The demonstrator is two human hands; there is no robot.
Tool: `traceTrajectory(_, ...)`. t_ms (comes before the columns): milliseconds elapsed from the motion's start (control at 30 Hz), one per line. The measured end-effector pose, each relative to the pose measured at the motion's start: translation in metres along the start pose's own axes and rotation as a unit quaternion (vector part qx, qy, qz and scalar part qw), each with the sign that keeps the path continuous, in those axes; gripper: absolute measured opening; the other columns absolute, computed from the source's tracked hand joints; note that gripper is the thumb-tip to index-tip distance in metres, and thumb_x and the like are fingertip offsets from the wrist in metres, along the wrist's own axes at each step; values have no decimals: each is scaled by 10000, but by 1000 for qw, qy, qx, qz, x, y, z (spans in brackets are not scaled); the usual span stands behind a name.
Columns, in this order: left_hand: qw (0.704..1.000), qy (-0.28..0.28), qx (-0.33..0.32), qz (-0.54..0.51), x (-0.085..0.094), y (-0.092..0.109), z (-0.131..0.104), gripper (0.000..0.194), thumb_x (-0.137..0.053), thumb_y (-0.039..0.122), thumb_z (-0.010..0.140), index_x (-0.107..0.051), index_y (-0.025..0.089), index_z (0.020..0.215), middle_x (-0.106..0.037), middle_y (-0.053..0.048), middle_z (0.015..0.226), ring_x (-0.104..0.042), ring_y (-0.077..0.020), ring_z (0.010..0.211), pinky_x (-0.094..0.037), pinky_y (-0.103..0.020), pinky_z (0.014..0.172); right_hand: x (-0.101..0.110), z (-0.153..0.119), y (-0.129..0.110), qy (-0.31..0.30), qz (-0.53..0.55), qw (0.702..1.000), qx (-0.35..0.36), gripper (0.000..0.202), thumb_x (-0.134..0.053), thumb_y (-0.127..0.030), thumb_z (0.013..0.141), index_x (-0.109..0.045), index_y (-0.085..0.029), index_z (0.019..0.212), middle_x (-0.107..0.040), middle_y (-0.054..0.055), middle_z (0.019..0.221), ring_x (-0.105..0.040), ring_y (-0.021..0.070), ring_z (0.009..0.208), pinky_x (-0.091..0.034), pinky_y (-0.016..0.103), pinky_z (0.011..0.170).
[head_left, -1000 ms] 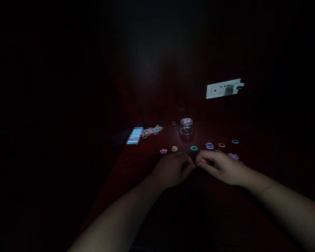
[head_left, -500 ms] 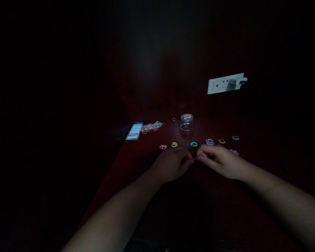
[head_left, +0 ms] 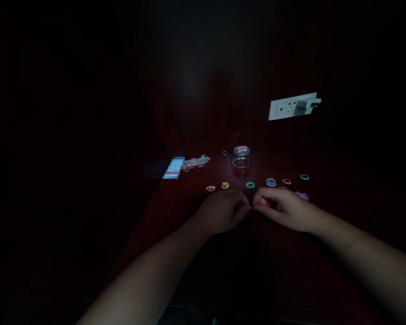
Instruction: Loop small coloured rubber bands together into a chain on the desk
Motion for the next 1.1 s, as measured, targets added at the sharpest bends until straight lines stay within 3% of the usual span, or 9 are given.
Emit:
traceTrajectory(300, 1000, -3, 4, -1, 1, 0, -1, 136, -550, 288, 927, -646, 191, 933, -694, -32, 913, -639, -168, 829, -495, -299, 755, 4, -1, 3, 2, -11, 1000, 2, 149, -556, -312, 922, -606, -197, 843, -524, -15, 683, -473, 131, 618, -385, 254, 562)
traceTrajectory(467, 1000, 9, 1, 0, 2, 0, 0, 121, -542, 271, 926, -638, 197, 922, -702, -23, 909, -637, -162, 817, -490, -302, 752, 10, -1, 8, 33, 2, 999, 4, 152, -587, -324, 904, -594, -197, 821, -514, -22, 670, -463, 122, 597, -387, 245, 542)
traceTrajectory(667, 1000, 4, -3, -8, 0, 0, 0, 113, -576, 284, 914, -650, 199, 928, -702, -26, 929, -647, -169, 848, -498, -304, 781, 4, 0, 5, 8, 4, 1000, 10, 204, -647, -366, 873, -660, -190, 975, -506, -34, 660, -488, 122, 601, -417, 249, 566)
traceTrajectory(833, 1000, 5, -5, -16, -1, -1, 0, 124, -576, 293, 923, -654, 196, 930, -703, -22, 916, -649, -160, 842, -496, -292, 777, 2, 0, 5, 4, -12, 1000, 7, 192, -579, -340, 916, -681, -188, 857, -540, -11, 662, -491, 127, 602, -403, 252, 561)
traceTrajectory(1100, 1000, 7, -5, -7, 0, 0, -1, 107, -587, 284, 910, -653, 202, 927, -705, -18, 894, -651, -163, 832, -495, -295, 759, 3, -1, 7, -3, -3, 1000, -3, 166, -572, -329, 906, -650, -194, 850, -543, -13, 662, -474, 123, 591, -392, 238, 532)
Point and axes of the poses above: each hand's wrist, its own z-axis towards the middle knuckle, its own x-axis out of the back of the hand, y = z × x, the point moved 3 cm from there along z, towards the middle knuckle
